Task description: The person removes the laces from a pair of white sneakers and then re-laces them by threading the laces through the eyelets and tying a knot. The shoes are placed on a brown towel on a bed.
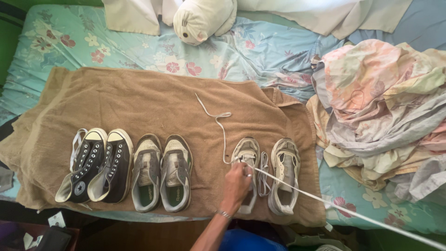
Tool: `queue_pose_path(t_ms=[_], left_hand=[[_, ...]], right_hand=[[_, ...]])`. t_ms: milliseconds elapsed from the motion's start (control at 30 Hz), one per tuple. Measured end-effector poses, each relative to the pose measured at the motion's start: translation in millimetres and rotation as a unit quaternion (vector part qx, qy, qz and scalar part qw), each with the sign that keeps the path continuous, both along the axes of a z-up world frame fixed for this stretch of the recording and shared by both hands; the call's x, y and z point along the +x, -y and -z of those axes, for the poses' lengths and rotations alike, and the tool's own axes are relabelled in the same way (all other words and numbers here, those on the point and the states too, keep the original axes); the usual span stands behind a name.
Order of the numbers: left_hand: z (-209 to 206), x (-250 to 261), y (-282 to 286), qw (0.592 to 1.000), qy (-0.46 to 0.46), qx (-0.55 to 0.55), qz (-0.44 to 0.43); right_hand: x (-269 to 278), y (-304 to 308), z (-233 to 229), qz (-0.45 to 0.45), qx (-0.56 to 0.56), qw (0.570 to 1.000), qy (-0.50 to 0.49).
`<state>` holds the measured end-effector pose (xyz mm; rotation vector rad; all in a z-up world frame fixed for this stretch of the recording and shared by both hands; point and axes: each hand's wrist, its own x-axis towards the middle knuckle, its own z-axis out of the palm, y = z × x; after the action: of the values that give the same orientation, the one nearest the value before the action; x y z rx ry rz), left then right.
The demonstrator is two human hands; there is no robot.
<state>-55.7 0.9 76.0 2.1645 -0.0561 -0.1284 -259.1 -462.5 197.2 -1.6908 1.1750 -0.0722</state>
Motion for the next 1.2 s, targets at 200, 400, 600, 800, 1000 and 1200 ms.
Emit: queue_pose_path(t_ms=[200, 400, 600, 800, 1000, 1200], left_hand=[[-15, -8, -33, 0.997, -0.011, 0.071, 0.033], [-3, -14, -31, 0.994, -0.073, -0.01, -0.076], [18, -13, -34, 0.991, -0.063, -0.064, -0.097], [17, -9, -38, 0.944, -0.302, -0.046, -0.126], [12, -6, -42, 0.984, -0.138, -0.062, -0.094], [21, -6, -41, 0.978, -0.183, -0.043, -0.088]], right_hand=[[26, -34, -8, -0.045, 0.197, 0.911, 0.359], [111, -97, -36, -0.221, 0.362, 0.765, 0.485], [203, -217, -46, -0.244, 0.256, 0.907, 0.23], [242, -292, -15, -0.333, 0.134, 0.933, 0.017], [257, -305, 41, -0.397, 0.089, 0.913, 0.03], [258, -315, 91, -0.462, 0.026, 0.882, -0.086]])
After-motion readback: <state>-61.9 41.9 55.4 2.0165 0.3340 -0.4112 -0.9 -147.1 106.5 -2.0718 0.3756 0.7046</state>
